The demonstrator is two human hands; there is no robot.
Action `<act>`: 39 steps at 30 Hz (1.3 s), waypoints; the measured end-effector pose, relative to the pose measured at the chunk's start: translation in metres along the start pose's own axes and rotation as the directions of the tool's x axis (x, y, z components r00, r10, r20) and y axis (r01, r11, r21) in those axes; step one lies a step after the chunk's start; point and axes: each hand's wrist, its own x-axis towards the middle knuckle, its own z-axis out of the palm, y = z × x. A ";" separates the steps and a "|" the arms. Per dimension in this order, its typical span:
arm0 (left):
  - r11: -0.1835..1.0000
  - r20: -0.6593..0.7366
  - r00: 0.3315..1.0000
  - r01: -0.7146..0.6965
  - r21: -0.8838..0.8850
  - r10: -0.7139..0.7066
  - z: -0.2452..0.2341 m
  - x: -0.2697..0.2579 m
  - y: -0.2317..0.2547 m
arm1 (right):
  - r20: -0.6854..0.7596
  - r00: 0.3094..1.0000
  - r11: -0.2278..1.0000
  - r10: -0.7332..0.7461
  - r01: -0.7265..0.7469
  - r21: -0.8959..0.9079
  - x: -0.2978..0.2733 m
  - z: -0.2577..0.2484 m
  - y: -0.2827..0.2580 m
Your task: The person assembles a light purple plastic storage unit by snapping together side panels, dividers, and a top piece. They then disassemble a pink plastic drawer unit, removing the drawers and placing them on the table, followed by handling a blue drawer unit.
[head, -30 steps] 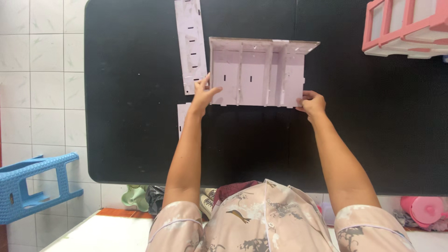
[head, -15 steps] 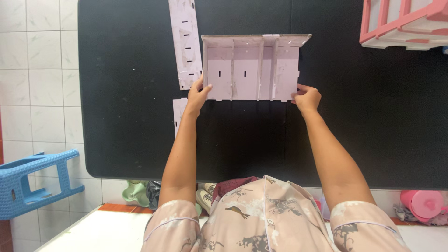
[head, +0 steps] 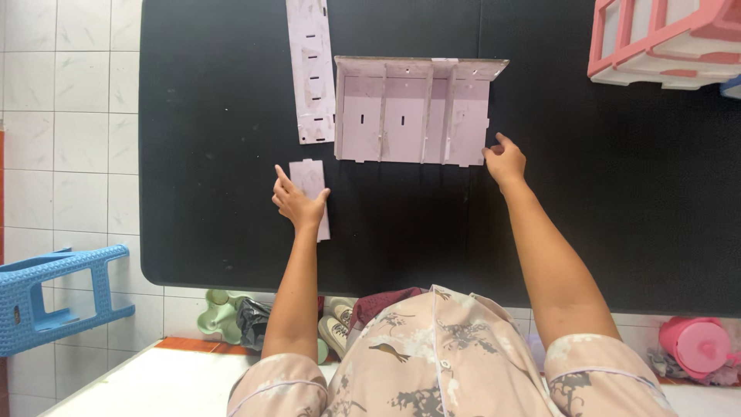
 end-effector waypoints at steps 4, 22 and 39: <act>0.976 -0.059 0.997 -0.064 -0.208 0.053 0.000 0.000 -0.014 | -0.051 0.996 0.997 -0.080 0.080 0.011 -0.006 0.001 0.005; 0.239 0.159 0.926 0.078 -0.968 0.343 -0.066 -0.001 0.218 | 0.217 0.850 0.758 -0.480 0.277 0.590 -0.072 -0.067 -0.158; 0.419 0.190 0.773 -0.107 -0.902 0.606 0.011 -0.056 0.311 | -0.082 0.939 0.748 -0.334 0.317 0.583 -0.014 -0.089 -0.045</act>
